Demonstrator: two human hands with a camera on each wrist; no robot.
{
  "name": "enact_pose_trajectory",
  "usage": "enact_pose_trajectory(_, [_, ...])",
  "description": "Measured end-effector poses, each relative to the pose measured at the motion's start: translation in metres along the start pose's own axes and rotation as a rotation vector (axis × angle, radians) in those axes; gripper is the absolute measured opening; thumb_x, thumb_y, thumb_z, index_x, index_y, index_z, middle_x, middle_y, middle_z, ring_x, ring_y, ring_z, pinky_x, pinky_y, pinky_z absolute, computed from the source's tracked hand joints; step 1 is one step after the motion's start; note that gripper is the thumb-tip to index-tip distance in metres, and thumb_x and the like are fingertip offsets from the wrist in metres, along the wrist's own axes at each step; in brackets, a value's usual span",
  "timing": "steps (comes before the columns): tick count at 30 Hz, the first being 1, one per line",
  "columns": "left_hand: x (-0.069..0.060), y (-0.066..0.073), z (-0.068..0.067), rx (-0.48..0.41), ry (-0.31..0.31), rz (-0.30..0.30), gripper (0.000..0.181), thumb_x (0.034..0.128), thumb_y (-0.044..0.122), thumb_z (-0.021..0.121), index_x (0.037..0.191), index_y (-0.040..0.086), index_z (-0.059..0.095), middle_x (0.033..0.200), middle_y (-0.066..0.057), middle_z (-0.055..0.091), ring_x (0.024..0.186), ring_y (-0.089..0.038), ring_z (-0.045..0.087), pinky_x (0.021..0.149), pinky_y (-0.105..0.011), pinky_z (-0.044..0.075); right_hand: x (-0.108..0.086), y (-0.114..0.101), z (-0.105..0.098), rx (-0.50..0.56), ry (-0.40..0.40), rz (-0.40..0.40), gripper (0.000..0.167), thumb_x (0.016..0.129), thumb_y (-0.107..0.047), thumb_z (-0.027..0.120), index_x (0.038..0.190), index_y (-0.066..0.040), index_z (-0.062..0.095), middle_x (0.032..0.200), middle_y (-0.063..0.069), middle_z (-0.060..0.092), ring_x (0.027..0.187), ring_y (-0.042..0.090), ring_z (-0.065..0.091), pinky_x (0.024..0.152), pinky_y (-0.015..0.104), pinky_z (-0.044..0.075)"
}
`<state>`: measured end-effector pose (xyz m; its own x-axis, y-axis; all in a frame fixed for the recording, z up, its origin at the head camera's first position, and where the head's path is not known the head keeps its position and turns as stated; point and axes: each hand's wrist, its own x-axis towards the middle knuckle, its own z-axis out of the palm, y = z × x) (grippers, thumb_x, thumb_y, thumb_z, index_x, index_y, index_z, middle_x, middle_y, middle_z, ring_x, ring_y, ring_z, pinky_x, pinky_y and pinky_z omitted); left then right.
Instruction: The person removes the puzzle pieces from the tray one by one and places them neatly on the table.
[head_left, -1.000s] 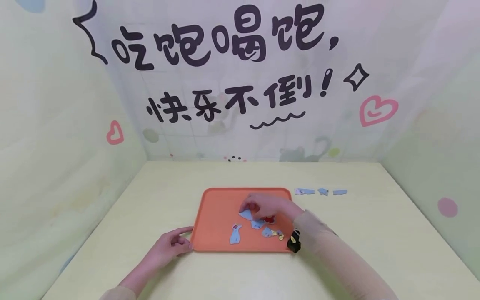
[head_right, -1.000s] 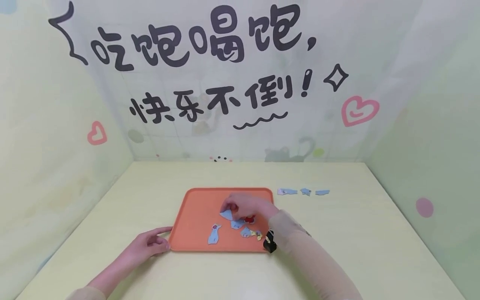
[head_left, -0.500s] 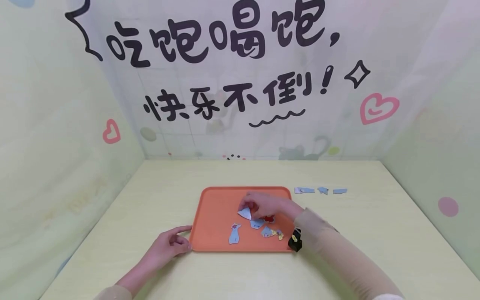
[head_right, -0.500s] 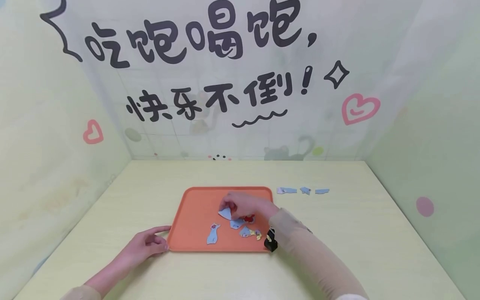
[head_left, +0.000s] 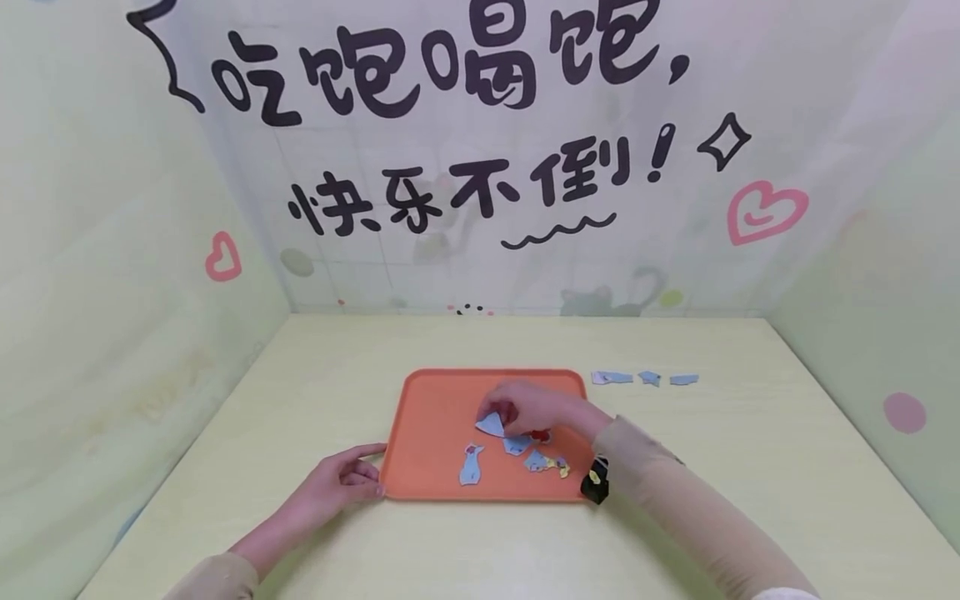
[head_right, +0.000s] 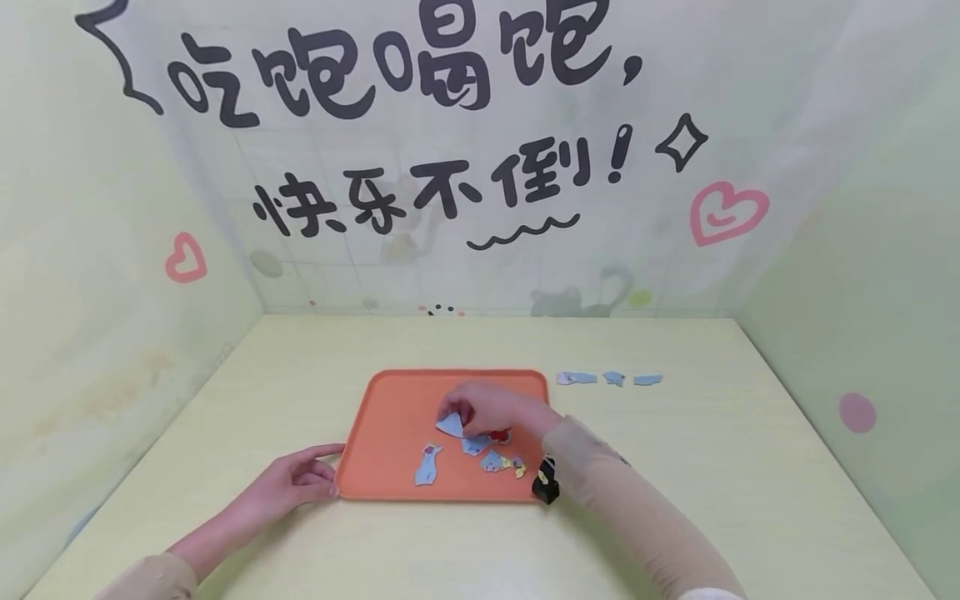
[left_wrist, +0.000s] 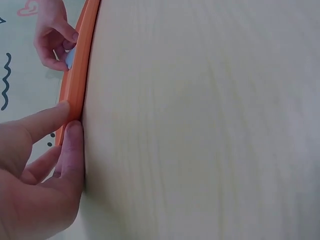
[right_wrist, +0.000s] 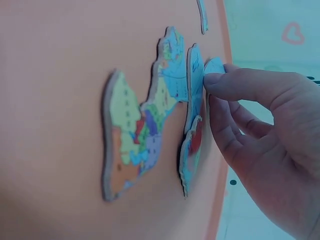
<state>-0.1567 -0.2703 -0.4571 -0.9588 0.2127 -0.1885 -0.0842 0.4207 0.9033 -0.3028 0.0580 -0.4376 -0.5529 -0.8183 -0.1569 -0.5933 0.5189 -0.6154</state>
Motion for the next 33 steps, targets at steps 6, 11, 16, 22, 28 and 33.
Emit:
enact_pose_trajectory(6, [0.002, -0.003, -0.002, 0.022, 0.001, -0.009, 0.074, 0.0848, 0.017, 0.077, 0.148, 0.001, 0.042, 0.108, -0.014, 0.065, 0.091, -0.012, 0.064, 0.079, -0.019, 0.054, -0.001, 0.002, -0.001, 0.088, -0.004, 0.004, 0.034, 0.092, -0.001, 0.063, 0.122, -0.018, 0.066, 0.093, 0.001, 0.064, 0.069, 0.010, 0.054, 0.060, 0.022, 0.045])
enact_pose_trajectory(11, [0.003, -0.006, -0.001, 0.026, 0.010, -0.008, 0.073, 0.0851, 0.017, 0.076, 0.148, 0.001, 0.042, 0.108, -0.013, 0.065, 0.091, -0.010, 0.064, 0.079, -0.019, 0.054, -0.002, 0.006, -0.001, 0.131, 0.010, 0.015, 0.033, 0.093, -0.001, 0.061, 0.120, -0.018, 0.067, 0.090, -0.001, 0.065, 0.066, 0.010, 0.054, 0.059, 0.022, 0.045])
enact_pose_trajectory(16, [0.002, -0.006, -0.001, 0.023, 0.008, -0.003, 0.073, 0.0856, 0.016, 0.076, 0.148, 0.000, 0.041, 0.108, -0.013, 0.065, 0.090, -0.009, 0.063, 0.079, -0.019, 0.053, -0.004, 0.005, -0.002, 0.159, 0.017, 0.024, 0.031, 0.092, -0.003, 0.063, 0.117, -0.019, 0.068, 0.093, -0.001, 0.066, 0.070, 0.013, 0.056, 0.060, 0.025, 0.047])
enact_pose_trajectory(22, [0.003, -0.005, -0.001, 0.017, 0.002, 0.000, 0.074, 0.0858, 0.015, 0.076, 0.148, -0.001, 0.040, 0.109, -0.014, 0.064, 0.090, -0.009, 0.063, 0.078, -0.019, 0.053, -0.005, 0.005, -0.003, 0.178, 0.040, 0.026, 0.027, 0.093, -0.005, 0.064, 0.116, -0.017, 0.069, 0.098, 0.000, 0.068, 0.079, 0.014, 0.058, 0.068, 0.026, 0.050])
enact_pose_trajectory(28, [0.004, -0.006, -0.001, 0.025, 0.007, 0.001, 0.074, 0.0857, 0.014, 0.075, 0.148, -0.001, 0.039, 0.108, -0.014, 0.065, 0.089, -0.009, 0.063, 0.079, -0.019, 0.053, -0.010, 0.009, -0.007, 0.194, 0.118, 0.000, 0.023, 0.094, -0.008, 0.065, 0.115, -0.015, 0.069, 0.101, 0.001, 0.070, 0.086, 0.012, 0.062, 0.077, 0.025, 0.053])
enact_pose_trajectory(33, [0.003, -0.007, -0.001, 0.023, 0.003, -0.006, 0.074, 0.0859, 0.014, 0.075, 0.149, -0.001, 0.038, 0.109, -0.014, 0.064, 0.090, -0.010, 0.063, 0.079, -0.019, 0.054, -0.022, 0.017, -0.016, 0.198, 0.230, 0.017, 0.025, 0.092, -0.012, 0.069, 0.115, -0.021, 0.070, 0.100, -0.004, 0.071, 0.090, 0.011, 0.065, 0.082, 0.026, 0.055])
